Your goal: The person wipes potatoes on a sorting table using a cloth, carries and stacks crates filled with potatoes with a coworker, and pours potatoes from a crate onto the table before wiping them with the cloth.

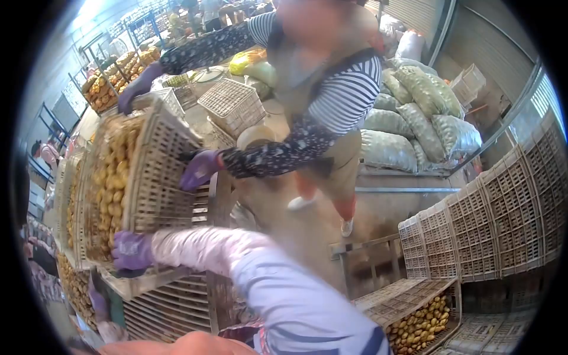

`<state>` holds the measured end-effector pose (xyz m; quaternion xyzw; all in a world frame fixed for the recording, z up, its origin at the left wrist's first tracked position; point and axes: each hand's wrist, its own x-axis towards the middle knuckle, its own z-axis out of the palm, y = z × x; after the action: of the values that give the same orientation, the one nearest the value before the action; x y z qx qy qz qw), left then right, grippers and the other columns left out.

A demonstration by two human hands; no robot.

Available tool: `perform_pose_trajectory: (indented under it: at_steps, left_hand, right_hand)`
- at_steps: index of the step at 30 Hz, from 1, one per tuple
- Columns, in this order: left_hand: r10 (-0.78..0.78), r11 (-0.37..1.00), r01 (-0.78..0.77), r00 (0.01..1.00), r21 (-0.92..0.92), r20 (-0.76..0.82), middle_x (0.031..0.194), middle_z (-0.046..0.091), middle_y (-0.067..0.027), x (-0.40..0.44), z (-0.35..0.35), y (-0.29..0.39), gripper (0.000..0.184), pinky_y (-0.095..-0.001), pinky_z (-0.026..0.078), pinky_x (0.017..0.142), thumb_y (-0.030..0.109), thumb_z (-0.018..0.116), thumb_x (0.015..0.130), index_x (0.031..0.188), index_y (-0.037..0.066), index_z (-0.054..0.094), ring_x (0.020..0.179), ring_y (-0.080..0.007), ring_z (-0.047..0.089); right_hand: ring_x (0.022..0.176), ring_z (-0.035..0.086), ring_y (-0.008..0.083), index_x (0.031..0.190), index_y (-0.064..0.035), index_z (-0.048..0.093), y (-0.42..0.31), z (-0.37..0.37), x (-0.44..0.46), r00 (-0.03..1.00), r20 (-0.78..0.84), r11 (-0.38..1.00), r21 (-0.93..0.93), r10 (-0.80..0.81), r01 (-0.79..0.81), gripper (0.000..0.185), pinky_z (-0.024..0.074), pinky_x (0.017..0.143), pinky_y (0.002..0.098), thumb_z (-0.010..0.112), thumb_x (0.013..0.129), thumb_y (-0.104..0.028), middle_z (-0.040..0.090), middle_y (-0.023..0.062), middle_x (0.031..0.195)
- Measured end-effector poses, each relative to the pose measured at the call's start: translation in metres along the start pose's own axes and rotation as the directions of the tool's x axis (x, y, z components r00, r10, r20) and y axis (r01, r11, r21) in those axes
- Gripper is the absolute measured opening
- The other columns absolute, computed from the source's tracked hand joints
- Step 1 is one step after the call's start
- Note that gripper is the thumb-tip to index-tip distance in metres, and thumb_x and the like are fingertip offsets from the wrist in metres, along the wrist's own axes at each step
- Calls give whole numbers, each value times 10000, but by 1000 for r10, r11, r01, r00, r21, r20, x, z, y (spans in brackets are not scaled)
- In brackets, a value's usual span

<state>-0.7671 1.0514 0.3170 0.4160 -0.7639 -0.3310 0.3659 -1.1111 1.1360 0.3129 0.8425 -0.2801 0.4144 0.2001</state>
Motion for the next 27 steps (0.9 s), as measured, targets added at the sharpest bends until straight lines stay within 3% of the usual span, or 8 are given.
perform_pose_trajectory:
  at_steps: [3,6,14,21,22,23,25,27]
  left_hand:
    - [-175,984,174,981,-26,-84,1320,510,-131,-110,81,8,465,-330,365,1034,82,456,928,1376,-29,406,1213,-220,466]
    - [-270,959,261,960,110,81,1302,522,-133,-194,172,33,481,-328,374,1021,93,481,914,1375,-24,405,1199,-222,478]
    - [-267,944,192,922,267,281,1253,554,-137,-221,278,55,531,-322,398,986,121,547,877,1371,-8,403,1162,-228,510]
    - [-266,897,138,928,420,263,1210,582,-141,-231,276,59,579,-317,420,956,146,605,844,1367,5,401,1129,-233,538]
    - [-259,888,129,933,441,249,1204,586,-142,-235,276,57,586,-316,423,951,150,613,840,1367,7,400,1125,-234,542]
    - [-273,917,186,937,353,217,1182,588,-137,-240,274,33,578,-306,430,925,145,620,833,1354,8,408,1094,-222,546]
    - [-304,948,281,939,151,160,1140,593,-126,-248,274,-3,562,-287,443,874,136,634,821,1327,12,425,1034,-198,555]
    - [-262,951,200,926,236,271,1110,588,-119,-237,273,33,522,-270,446,846,117,610,837,1317,5,438,974,-181,552]
  right_hand:
    - [780,644,202,747,-182,704,8,54,38,970,186,983,-118,160,-139,135,446,717,383,596,748,-264,679,2,813]
    - [758,639,209,789,-174,721,20,92,82,854,518,999,-35,40,-26,183,422,706,419,559,794,-258,696,16,857]
    - [798,607,265,896,-124,687,17,117,60,924,371,986,96,90,-134,186,441,733,423,590,781,-233,666,72,876]
    - [926,579,342,1013,-64,626,-35,1,-82,910,-113,710,667,398,-228,310,498,819,399,670,729,-180,621,142,948]
    - [865,601,335,998,-55,626,-45,-31,-126,827,-231,719,642,512,-266,276,503,803,392,652,730,-116,632,136,918]
    - [880,617,330,1022,-50,637,-53,-53,-175,799,-53,643,627,599,-440,267,517,781,392,632,757,-84,646,135,991]
    - [782,616,318,965,-26,639,-98,-82,-268,360,-176,387,618,916,-685,162,506,743,398,614,829,-109,644,155,894]
    - [735,616,289,985,-23,637,-147,-108,-362,-86,115,-142,713,990,-687,220,482,676,371,602,884,-216,651,155,891]
